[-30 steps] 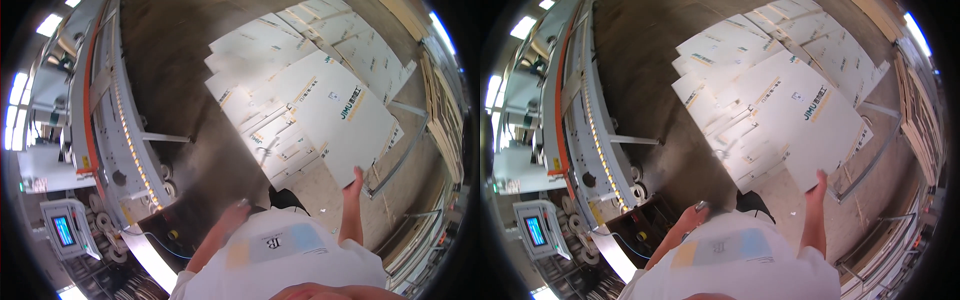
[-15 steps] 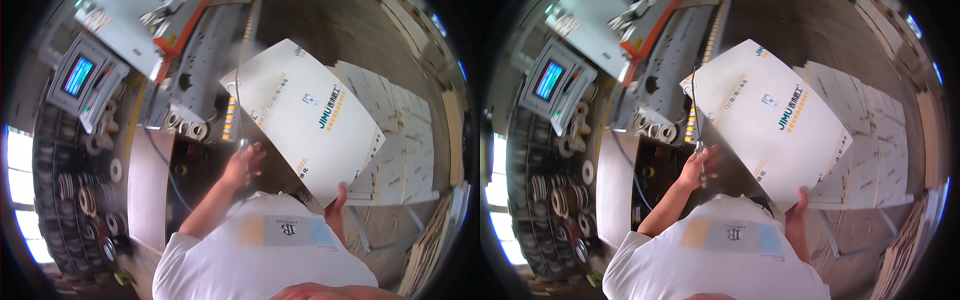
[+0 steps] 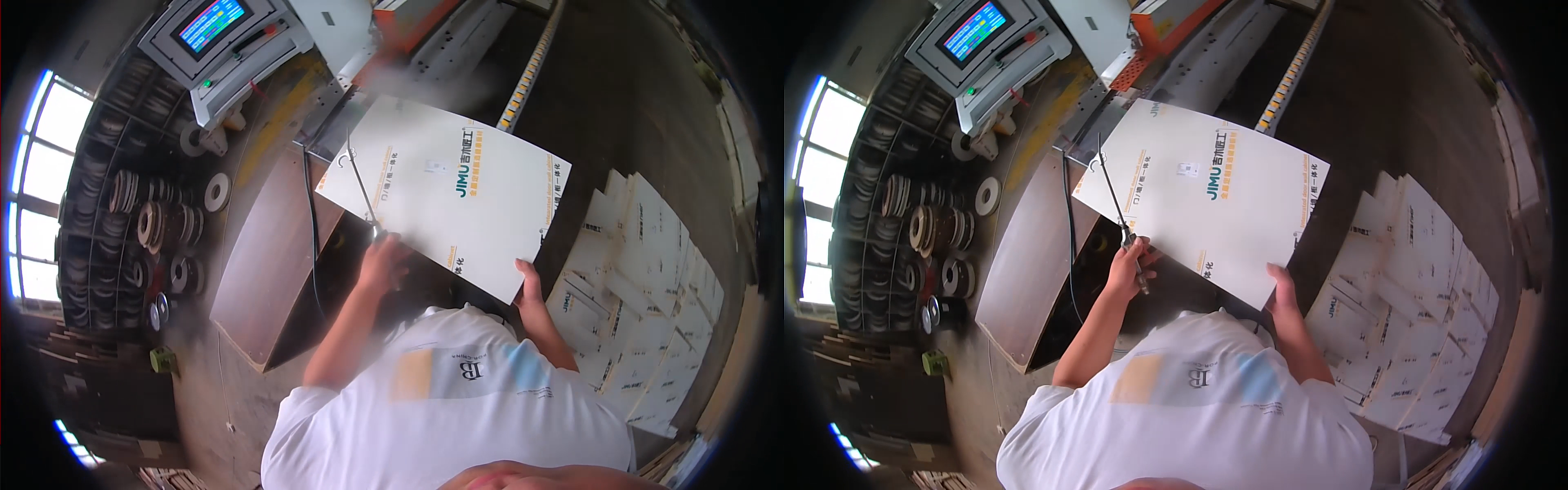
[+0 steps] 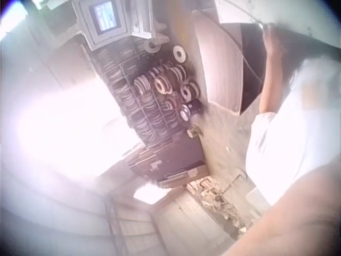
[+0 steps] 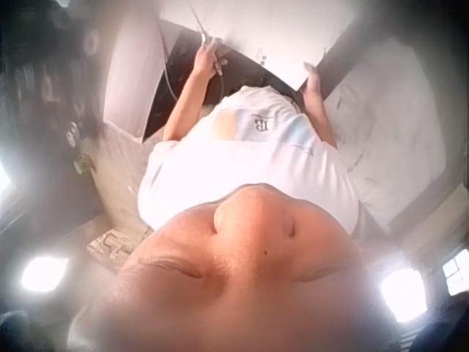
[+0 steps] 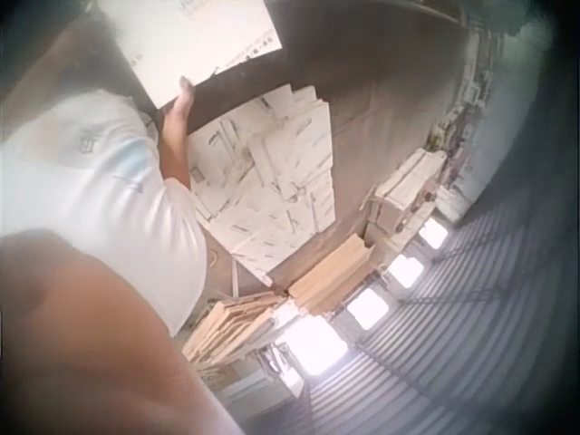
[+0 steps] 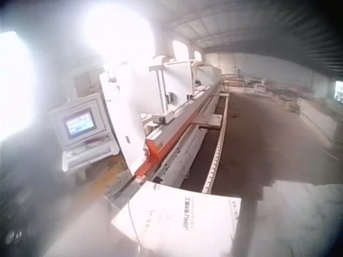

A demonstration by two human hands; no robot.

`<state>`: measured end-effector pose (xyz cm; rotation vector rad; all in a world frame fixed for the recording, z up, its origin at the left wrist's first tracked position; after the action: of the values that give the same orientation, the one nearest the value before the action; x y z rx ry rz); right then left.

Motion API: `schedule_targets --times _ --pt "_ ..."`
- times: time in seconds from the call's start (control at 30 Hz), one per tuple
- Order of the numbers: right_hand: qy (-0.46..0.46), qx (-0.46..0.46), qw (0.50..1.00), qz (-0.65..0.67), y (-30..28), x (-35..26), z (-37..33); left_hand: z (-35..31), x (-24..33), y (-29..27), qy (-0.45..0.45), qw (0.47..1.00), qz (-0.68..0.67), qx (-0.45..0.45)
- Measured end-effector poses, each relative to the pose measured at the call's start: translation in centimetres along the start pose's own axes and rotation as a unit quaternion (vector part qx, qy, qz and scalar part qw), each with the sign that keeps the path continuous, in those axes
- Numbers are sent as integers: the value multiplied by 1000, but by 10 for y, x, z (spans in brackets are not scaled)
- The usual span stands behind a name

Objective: The person operates an edge-banding machine to process furniture panels, picking them up from a stack, feeding them into the machine, and returning the finished pieces to the stack.

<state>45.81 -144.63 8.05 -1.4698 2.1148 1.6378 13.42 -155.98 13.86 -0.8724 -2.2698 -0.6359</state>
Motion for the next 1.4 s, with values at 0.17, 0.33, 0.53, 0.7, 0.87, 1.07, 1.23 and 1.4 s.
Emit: schedule_targets --times 0.17,0.33,0.53,0.7,0.87,1.07,1.23,1.4 --pt "55 -1 997 -56 -22 4 85 47 18 -9 4 998 58 14" --pt "103 2 968 -228 -56 6 155 98 65 -51 35 961 255 103" --pt "111 77 976 -170 -38 -7 145 137 110 -56 -5 969 181 169" --pt "80 193 963 -169 -51 19 151 156 47 7 99 914 393 23" --pt "84 200 962 -167 -60 22 157 98 41 68 137 788 547 -248" --pt "43 207 971 -112 -16 9 151 90 96 -108 -32 966 194 167" --pt "34 234 964 -121 -10 21 152 32 57 -76 -23 834 533 -140" --pt "25 229 961 -151 3 25 154 51 67 -172 -25 955 230 186"
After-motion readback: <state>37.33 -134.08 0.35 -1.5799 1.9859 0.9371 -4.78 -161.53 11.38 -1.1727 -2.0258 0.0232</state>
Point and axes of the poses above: each hand's wrist, its own z-axis towards the middle knuckle, its own y-axis out of the palm, x = y × z, the point moved 4 cm from there along z, towards the middle knuckle, and after that the axes turned 3 degrees about -y, right-handed, at the moved point
